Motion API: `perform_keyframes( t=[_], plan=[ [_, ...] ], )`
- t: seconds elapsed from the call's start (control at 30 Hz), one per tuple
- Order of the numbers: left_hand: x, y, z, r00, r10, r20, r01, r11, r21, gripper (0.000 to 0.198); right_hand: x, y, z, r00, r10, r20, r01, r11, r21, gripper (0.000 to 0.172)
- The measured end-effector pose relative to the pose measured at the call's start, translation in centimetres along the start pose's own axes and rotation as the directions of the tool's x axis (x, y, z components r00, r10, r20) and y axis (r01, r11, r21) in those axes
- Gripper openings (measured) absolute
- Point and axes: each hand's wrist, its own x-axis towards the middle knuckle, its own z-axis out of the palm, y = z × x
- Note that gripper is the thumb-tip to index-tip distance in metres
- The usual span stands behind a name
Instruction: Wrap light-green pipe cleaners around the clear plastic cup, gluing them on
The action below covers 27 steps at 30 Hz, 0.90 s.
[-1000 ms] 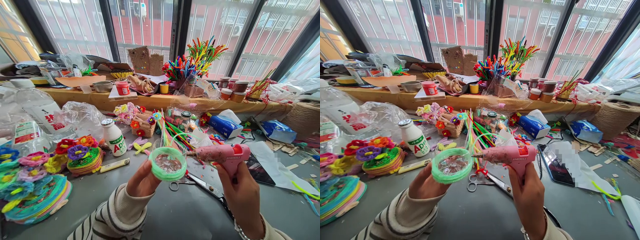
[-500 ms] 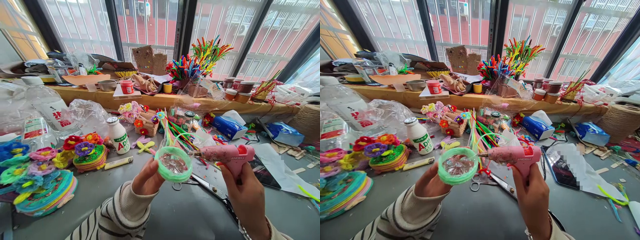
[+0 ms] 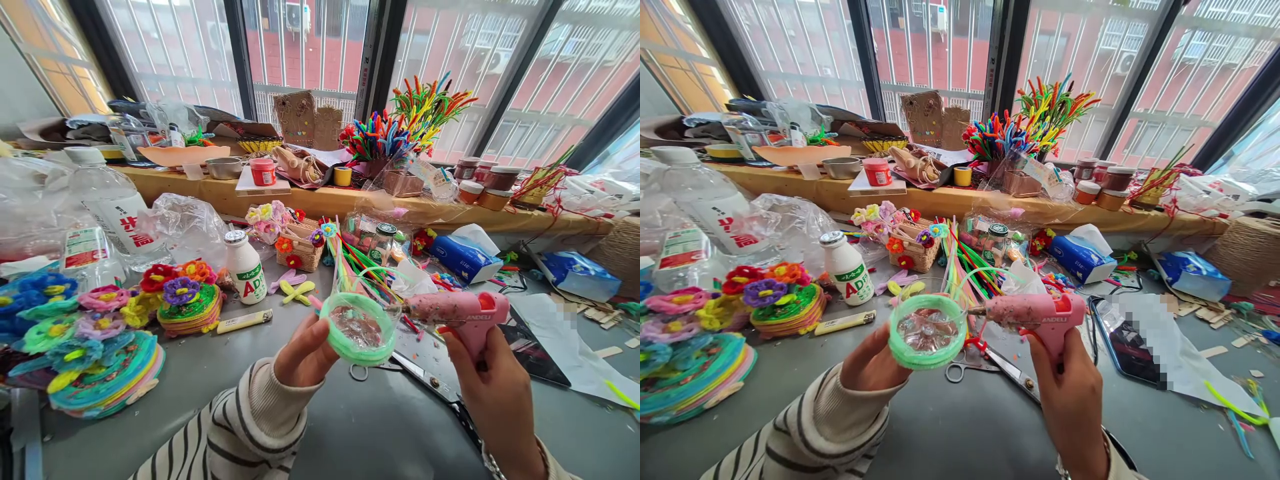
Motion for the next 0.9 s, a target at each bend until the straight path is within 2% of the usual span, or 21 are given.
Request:
perform_keyframes(
  t=[0.13,0.3,0.47,0.6,0.7,0.77,0.9],
  plan=[
    [0.0,0.3,-0.2,0.997,0.011,0.071,-0.006,0.997,-0.075,0.033,0.3,0.2,0.2,0.999,0.037,0.004,-0.037,0.998,-0.046,0.038],
    [0.5,1.0,-0.2,0.977,-0.016,0.213,0.051,0.985,-0.163,0.046,0.8,0.4,0.1,0.989,0.15,0.01,-0.15,0.988,-0.036,0.041],
    [0.7,1.3,-0.5,0.974,0.012,0.228,0.03,0.984,-0.178,0.049,1.8,0.9,-0.4,0.972,0.233,-0.011,-0.233,0.972,-0.009,0.041],
    [0.7,1.6,-0.9,0.967,0.005,0.254,0.04,0.984,-0.173,0.054,3.0,1.9,-1.1,0.961,0.275,-0.03,-0.276,0.959,-0.067,0.039],
    [0.6,2.0,-1.1,0.967,-0.016,0.255,0.06,0.984,-0.167,0.053,3.7,3.0,-1.4,0.963,0.266,0.049,-0.255,0.953,-0.164,0.036],
    [0.6,2.3,-1.1,0.972,-0.023,0.236,0.062,0.985,-0.16,0.053,4.1,3.8,-1.4,0.951,0.266,0.157,-0.223,0.943,-0.248,0.033],
    [0.6,2.7,-1.3,0.987,0.005,0.163,0.02,0.988,-0.15,0.058,4.2,4.9,-1.1,0.867,0.285,0.408,-0.131,0.922,-0.365,0.028]
  ],
)
